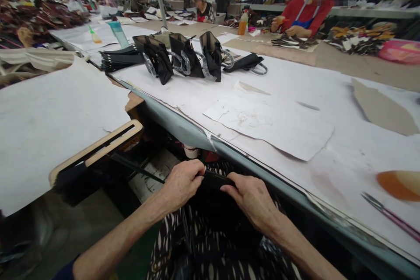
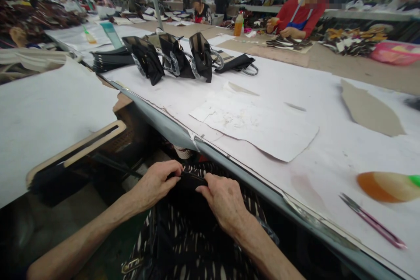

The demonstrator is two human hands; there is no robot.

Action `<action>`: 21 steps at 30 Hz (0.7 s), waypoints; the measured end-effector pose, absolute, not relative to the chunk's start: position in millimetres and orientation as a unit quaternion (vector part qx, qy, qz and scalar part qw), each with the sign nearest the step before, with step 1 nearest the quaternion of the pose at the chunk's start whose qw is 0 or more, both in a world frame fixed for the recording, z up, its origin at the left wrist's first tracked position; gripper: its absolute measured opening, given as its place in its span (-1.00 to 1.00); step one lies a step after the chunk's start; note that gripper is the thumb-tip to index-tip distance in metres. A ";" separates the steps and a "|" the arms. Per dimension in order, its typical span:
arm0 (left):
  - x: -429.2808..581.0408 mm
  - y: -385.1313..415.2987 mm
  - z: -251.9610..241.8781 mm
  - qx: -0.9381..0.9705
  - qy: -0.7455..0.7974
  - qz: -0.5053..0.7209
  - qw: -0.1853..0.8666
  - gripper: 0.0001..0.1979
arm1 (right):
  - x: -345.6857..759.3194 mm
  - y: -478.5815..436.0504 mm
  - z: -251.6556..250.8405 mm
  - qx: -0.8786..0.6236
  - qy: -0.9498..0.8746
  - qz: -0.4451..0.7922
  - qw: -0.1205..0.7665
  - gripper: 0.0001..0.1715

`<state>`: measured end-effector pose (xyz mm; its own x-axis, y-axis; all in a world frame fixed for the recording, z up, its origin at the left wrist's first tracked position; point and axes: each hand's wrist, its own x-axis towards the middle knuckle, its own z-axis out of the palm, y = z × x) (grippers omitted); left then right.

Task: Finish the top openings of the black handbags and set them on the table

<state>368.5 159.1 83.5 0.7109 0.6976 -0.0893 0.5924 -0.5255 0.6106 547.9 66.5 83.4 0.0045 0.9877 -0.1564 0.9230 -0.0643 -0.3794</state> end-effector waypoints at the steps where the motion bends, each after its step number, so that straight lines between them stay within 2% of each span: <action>1: 369.2 159.1 81.7 0.870 0.375 0.083 0.308 -0.93 | 547.9 66.1 82.6 -0.706 -0.678 0.187 0.084 -0.80; 7: 370.2 157.9 77.2 0.874 0.386 0.088 0.282 -0.93 | 547.1 67.8 79.3 -0.713 -0.676 0.168 0.081 -0.82; 21: 372.6 158.5 75.7 0.880 0.384 0.081 0.269 -0.93 | 550.2 71.4 75.0 -0.718 -0.671 0.171 0.074 -0.69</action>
<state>372.6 158.5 75.7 0.6922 0.7189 -0.0633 0.6315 -0.5608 0.5354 550.2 71.4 75.0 0.0421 0.9884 -0.1461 0.9380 -0.0894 -0.3349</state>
